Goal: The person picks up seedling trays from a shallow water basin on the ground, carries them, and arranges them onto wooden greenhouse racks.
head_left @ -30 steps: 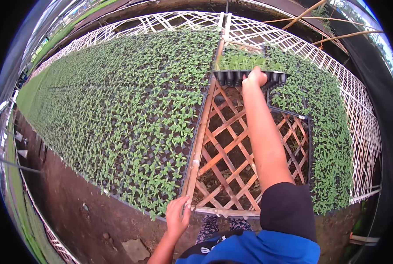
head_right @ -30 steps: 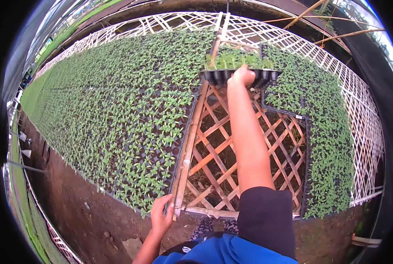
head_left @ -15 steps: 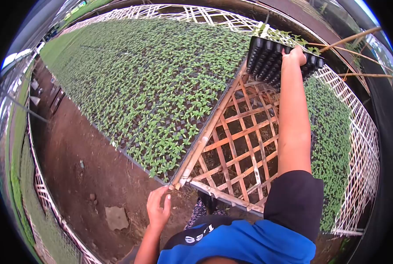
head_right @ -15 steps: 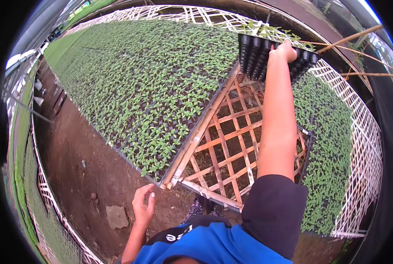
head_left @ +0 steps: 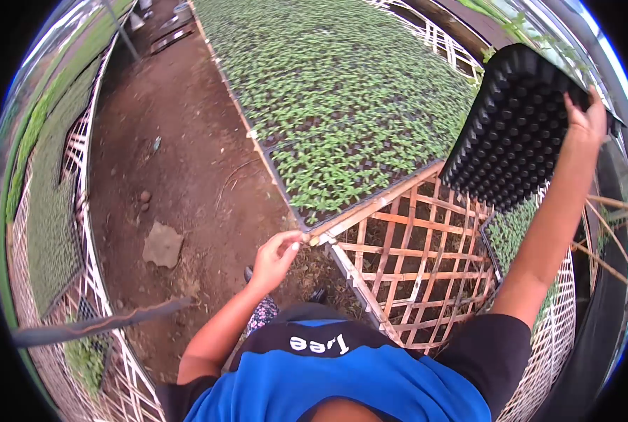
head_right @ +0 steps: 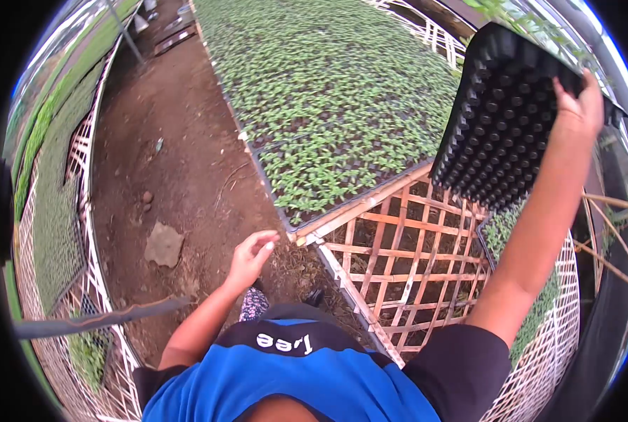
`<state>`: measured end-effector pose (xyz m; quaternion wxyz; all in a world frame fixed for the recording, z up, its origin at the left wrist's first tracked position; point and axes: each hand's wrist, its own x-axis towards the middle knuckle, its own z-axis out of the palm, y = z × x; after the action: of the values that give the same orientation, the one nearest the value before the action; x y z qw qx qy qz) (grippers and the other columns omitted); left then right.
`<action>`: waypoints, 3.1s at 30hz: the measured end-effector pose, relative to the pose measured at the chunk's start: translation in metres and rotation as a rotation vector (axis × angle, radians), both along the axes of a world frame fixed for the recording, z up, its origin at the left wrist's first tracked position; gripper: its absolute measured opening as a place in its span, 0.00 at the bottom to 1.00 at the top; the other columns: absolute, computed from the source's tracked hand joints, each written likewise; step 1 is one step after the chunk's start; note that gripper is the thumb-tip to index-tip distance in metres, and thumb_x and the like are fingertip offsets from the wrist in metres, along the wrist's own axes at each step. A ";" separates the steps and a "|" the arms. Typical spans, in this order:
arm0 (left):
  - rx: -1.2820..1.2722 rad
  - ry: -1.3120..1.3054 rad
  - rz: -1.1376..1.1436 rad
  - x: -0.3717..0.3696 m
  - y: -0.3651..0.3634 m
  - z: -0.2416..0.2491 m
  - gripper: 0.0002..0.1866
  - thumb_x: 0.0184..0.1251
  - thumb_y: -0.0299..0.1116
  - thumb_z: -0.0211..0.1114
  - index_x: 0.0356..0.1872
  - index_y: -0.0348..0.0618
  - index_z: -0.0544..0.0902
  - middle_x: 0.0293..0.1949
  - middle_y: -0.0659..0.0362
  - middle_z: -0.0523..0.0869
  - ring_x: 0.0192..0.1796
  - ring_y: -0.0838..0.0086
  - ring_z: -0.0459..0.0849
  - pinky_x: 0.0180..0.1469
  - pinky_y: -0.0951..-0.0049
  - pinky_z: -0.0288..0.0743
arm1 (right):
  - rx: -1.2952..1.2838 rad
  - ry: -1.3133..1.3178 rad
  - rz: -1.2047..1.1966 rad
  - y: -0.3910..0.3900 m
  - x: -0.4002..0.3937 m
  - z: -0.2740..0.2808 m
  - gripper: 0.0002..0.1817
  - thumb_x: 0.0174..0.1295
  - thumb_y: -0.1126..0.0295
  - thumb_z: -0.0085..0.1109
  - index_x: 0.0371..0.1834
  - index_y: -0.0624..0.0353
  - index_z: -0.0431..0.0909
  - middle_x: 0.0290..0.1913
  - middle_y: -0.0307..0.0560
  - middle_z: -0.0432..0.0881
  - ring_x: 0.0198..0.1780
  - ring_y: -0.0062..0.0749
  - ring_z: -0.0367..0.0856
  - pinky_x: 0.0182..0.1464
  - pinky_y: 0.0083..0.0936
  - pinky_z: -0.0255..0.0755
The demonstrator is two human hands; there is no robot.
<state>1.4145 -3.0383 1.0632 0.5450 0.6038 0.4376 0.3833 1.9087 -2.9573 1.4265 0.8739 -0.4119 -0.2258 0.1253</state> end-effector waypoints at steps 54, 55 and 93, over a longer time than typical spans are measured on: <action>0.154 -0.190 1.128 -0.749 0.766 -0.057 0.09 0.55 0.23 0.59 0.33 0.45 0.68 0.28 0.70 0.69 0.30 0.89 0.65 0.33 0.87 0.60 | -0.506 0.035 1.588 0.954 -0.891 -0.335 0.06 0.55 0.73 0.52 0.34 0.59 0.69 0.29 0.41 0.76 0.27 0.23 0.77 0.29 0.21 0.75; 0.144 -0.201 1.103 -0.762 0.803 -0.053 0.09 0.55 0.23 0.58 0.33 0.45 0.68 0.28 0.70 0.69 0.31 0.89 0.66 0.33 0.87 0.61 | -0.504 0.034 1.553 0.974 -0.901 -0.328 0.06 0.55 0.73 0.52 0.35 0.59 0.69 0.30 0.41 0.76 0.28 0.24 0.77 0.30 0.21 0.75; 0.092 -0.136 0.973 -1.201 2.059 -0.032 0.09 0.56 0.22 0.57 0.33 0.43 0.66 0.35 0.66 0.71 0.36 0.85 0.69 0.41 0.83 0.63 | -0.596 -0.116 1.151 2.132 -1.319 -0.334 0.10 0.52 0.72 0.59 0.21 0.52 0.66 0.29 0.31 0.71 0.31 0.12 0.65 0.34 0.13 0.60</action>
<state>0.2137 -0.9790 1.0308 0.3027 0.3263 0.6152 0.6507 0.5895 -0.8257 1.0924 0.5016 -0.4559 -0.4127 0.6085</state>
